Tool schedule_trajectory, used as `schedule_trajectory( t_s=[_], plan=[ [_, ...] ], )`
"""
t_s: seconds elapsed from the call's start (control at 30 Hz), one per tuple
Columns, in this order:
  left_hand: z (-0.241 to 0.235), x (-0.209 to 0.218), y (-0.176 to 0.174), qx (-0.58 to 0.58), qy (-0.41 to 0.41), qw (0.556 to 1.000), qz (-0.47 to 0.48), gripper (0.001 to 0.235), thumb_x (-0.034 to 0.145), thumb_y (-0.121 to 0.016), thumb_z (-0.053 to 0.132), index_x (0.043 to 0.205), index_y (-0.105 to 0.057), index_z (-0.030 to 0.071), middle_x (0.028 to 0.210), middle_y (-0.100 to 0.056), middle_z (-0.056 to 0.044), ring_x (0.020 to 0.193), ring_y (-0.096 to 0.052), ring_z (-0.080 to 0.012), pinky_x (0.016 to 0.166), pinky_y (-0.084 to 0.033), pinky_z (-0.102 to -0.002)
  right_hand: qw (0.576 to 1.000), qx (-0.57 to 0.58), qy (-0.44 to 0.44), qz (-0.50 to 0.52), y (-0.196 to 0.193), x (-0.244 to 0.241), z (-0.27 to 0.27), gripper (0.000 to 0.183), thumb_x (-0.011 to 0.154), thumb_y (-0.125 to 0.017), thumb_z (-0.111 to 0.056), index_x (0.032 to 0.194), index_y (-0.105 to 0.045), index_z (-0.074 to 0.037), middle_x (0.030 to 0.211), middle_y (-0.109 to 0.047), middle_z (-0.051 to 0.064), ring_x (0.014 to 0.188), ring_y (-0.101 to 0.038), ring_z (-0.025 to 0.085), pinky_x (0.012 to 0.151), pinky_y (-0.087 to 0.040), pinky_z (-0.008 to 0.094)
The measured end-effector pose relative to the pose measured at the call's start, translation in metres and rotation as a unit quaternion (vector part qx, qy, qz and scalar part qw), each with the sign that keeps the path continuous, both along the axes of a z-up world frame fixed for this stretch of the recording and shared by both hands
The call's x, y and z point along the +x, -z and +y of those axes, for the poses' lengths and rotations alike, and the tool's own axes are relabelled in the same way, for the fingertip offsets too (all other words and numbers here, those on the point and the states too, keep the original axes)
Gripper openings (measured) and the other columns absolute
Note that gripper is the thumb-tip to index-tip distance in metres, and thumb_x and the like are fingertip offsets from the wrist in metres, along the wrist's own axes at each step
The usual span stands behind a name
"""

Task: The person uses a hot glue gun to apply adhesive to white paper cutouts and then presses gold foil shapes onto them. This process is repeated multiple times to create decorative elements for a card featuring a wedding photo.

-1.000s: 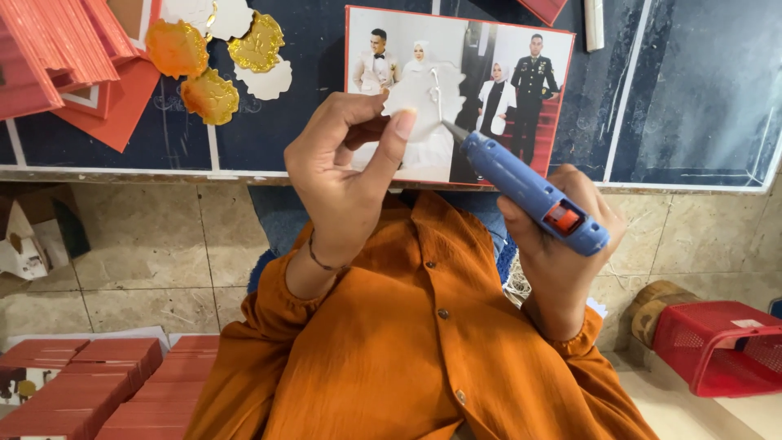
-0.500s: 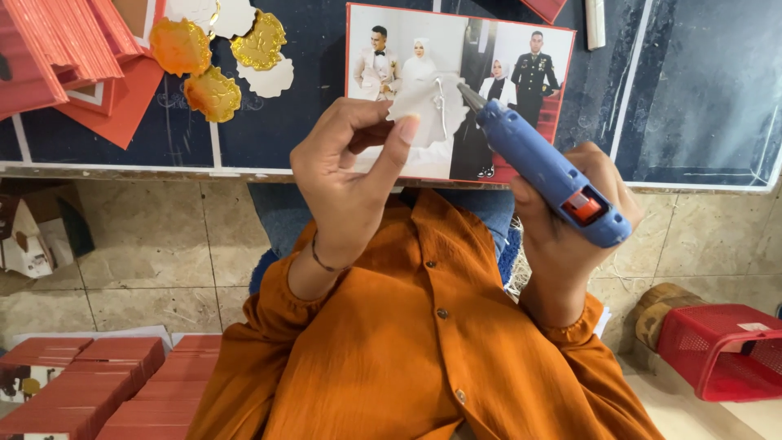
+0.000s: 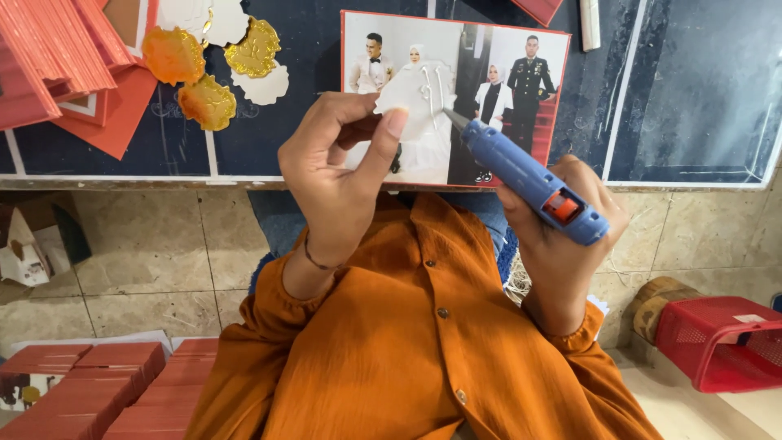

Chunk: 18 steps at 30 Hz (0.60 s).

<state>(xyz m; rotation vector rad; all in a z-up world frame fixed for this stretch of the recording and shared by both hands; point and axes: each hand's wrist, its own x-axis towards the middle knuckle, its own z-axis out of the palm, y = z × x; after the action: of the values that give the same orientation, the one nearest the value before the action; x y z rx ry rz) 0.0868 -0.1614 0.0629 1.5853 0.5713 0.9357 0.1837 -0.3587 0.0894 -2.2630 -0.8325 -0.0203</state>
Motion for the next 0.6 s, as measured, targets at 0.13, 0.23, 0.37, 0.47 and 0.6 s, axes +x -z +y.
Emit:
schedule_trajectory(
  t_s=[0.13,0.23,0.37,0.47,0.6],
  plan=[
    [0.002,0.002,0.001,-0.023,0.001,1.000,-0.011,0.016,0.104,-0.076,0.012,0.106,-0.070,-0.003,0.100,-0.071,-0.014,0.087,-0.072,-0.0201,0.080,-0.067,-0.028,0.999,-0.031,-0.012,0.008,0.003,0.000,-0.008,0.059,0.103,-0.068,-0.056,0.082,-0.046,-0.005,0.074,-0.041,0.004,0.061,-0.034,0.018,0.061,-0.026,0.035],
    [0.004,0.003,0.005,-0.016,0.002,1.000,-0.014,0.016,0.105,-0.076,0.012,0.107,-0.070,-0.002,0.100,-0.070,-0.014,0.087,-0.071,-0.0202,0.080,-0.067,-0.028,1.000,-0.014,0.027,-0.004,0.030,0.011,-0.034,0.041,0.106,-0.091,-0.027,0.103,-0.065,0.004,0.086,-0.063,0.011,0.067,-0.052,0.018,0.061,-0.043,0.033],
    [0.006,0.004,0.009,-0.018,0.016,1.000,-0.004,0.018,0.106,-0.075,0.015,0.110,-0.070,-0.002,0.103,-0.070,-0.013,0.089,-0.071,-0.0194,0.080,-0.067,-0.028,0.988,-0.058,0.048,-0.134,0.059,0.073,-0.068,0.031,0.126,-0.075,-0.021,0.109,-0.060,0.001,0.093,-0.057,0.011,0.069,-0.047,0.018,0.059,-0.041,0.037],
    [0.007,0.005,0.012,0.007,0.043,0.999,0.012,0.016,0.110,-0.071,0.016,0.113,-0.071,0.000,0.108,-0.069,-0.012,0.091,-0.069,-0.0189,0.079,-0.065,-0.027,0.978,-0.158,0.095,-0.101,0.072,0.108,-0.078,0.028,0.115,-0.060,-0.001,0.137,-0.046,0.008,0.129,-0.051,0.025,0.098,-0.059,0.032,0.085,-0.056,0.052],
    [0.004,0.008,0.015,-0.010,0.069,0.997,0.024,0.017,0.111,-0.065,0.015,0.115,-0.069,-0.001,0.110,-0.069,-0.013,0.088,-0.076,-0.0209,0.082,-0.073,-0.028,0.955,-0.218,0.187,-0.078,0.125,0.156,-0.103,0.043,0.104,-0.092,-0.005,0.134,-0.066,0.010,0.131,-0.055,0.024,0.112,-0.065,0.042,0.098,-0.056,0.060]
  ],
)
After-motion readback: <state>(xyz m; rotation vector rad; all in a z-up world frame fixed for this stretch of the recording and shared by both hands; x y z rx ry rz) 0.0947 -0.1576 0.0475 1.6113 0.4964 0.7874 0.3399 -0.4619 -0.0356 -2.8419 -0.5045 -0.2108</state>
